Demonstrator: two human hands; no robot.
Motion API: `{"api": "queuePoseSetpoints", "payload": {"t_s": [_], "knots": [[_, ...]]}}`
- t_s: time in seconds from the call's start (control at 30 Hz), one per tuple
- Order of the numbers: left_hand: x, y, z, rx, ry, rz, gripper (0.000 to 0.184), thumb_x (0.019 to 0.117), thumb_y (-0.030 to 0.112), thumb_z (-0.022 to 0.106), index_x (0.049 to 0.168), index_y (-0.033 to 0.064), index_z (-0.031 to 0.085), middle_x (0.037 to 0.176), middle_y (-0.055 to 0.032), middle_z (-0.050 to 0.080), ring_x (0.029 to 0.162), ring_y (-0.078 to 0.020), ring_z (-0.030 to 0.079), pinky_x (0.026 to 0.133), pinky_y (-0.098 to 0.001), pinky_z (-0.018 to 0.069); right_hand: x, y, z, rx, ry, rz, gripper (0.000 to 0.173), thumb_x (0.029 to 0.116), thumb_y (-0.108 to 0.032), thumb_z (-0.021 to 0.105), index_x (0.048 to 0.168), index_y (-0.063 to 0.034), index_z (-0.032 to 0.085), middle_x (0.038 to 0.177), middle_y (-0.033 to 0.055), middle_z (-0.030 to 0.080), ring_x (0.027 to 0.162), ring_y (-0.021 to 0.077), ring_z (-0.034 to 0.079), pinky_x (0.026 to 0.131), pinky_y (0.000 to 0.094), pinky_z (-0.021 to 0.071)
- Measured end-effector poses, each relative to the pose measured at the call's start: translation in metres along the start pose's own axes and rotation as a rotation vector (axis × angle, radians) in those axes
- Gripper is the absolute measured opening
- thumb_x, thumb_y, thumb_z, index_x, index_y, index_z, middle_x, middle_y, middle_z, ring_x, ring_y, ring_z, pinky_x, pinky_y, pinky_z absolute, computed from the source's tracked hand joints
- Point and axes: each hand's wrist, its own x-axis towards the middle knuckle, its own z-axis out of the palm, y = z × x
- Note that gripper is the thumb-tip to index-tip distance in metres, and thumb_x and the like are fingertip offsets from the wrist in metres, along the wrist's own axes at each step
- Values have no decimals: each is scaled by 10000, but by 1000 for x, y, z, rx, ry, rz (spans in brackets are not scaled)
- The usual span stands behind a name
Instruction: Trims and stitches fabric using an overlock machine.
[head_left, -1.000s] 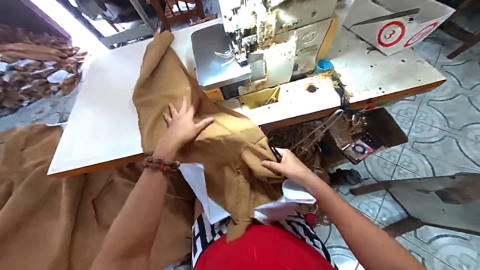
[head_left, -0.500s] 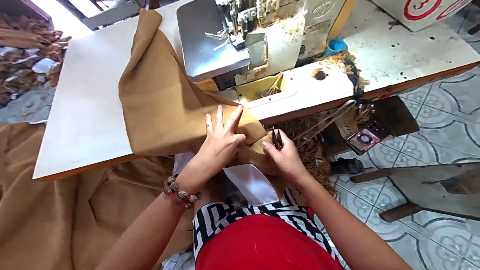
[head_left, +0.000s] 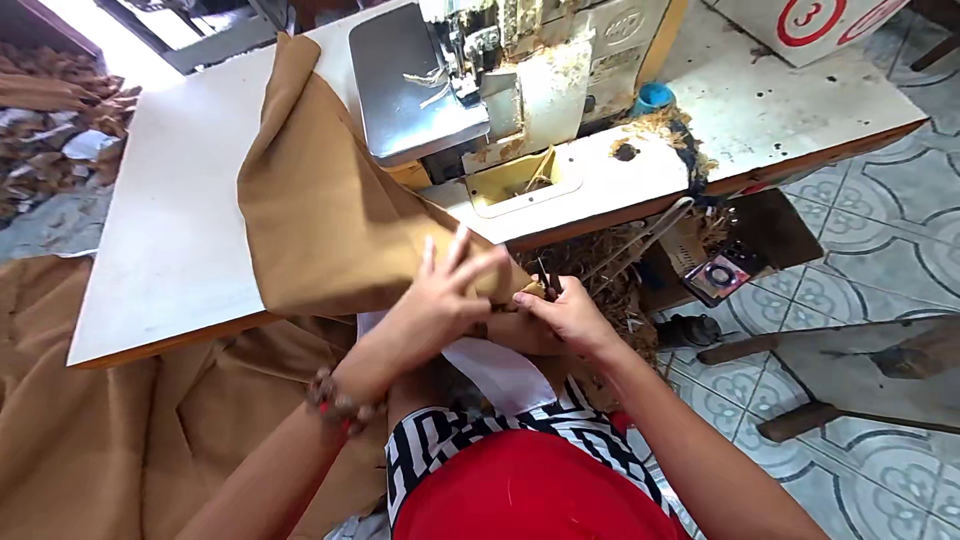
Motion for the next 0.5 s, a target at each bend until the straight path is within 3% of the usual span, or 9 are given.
{"api": "queuePoseSetpoints", "payload": {"t_s": [0.03, 0.07, 0.1, 0.13, 0.2, 0.3, 0.4, 0.5], "knots": [[-5, 11, 0, 21, 21, 75, 162, 993, 153, 615, 872, 131, 722, 1272, -84, 689, 1303, -332, 583, 1133, -666, 351, -2, -7, -5, 2, -13, 23, 55, 936, -82, 721, 920, -59, 674, 622, -37, 595, 458, 3, 488, 450, 161, 428], [-9, 20, 1, 41, 24, 135, 180, 1017, 122, 566, 902, 127, 705, 999, -45, 727, 1031, -236, 700, 1079, -529, 466, -4, -13, -8, 4, -11, 34, 52, 934, -75, 717, 924, -62, 667, 617, -38, 593, 453, 6, 492, 445, 162, 432], [-13, 25, 3, 35, 6, 168, 184, 1023, 88, 541, 921, 98, 694, 830, -41, 696, 837, -202, 716, 986, -457, 544, -6, -17, -9, -9, 0, 24, 61, 933, -69, 714, 922, -65, 654, 606, -40, 582, 441, 7, 487, 433, 161, 429], [-15, 28, 0, 24, -6, 180, 179, 1019, 63, 535, 933, 70, 692, 763, -52, 672, 749, -201, 708, 898, -421, 581, -9, -19, -8, -41, 12, -4, 69, 930, -69, 720, 923, -61, 652, 600, -32, 574, 433, 13, 478, 424, 167, 422], [-10, 36, -19, 23, 31, 208, 182, 1014, 40, 534, 963, 60, 707, 765, -59, 686, 758, -198, 719, 907, -392, 590, -12, -20, 0, -121, 11, -112, 79, 907, -90, 745, 907, -56, 673, 622, -16, 595, 460, 22, 501, 439, 184, 431], [0, 50, -45, 2, 78, 253, 196, 1009, 44, 546, 1011, 96, 736, 871, -46, 730, 853, -183, 730, 975, -396, 559, -31, -24, 20, -195, -40, -224, 45, 864, -80, 740, 851, -52, 706, 738, -23, 625, 626, 4, 565, 575, 188, 485], [-5, 50, -44, -78, 99, 246, 193, 1009, 50, 558, 984, 99, 743, 871, -42, 719, 861, -165, 711, 981, -383, 543, -58, -35, 28, -187, -32, -207, 141, 872, -37, 660, 744, -90, 636, 596, -90, 533, 530, -77, 476, 499, 118, 395], [-15, 57, -36, -166, 130, 230, 183, 1025, 76, 557, 1011, 112, 736, 912, -35, 730, 895, -135, 710, 1033, -375, 519, -85, -32, 23, -161, -85, -219, 140, 933, -74, 589, 810, -47, 652, 638, -83, 546, 560, -102, 501, 539, 85, 437]]}}
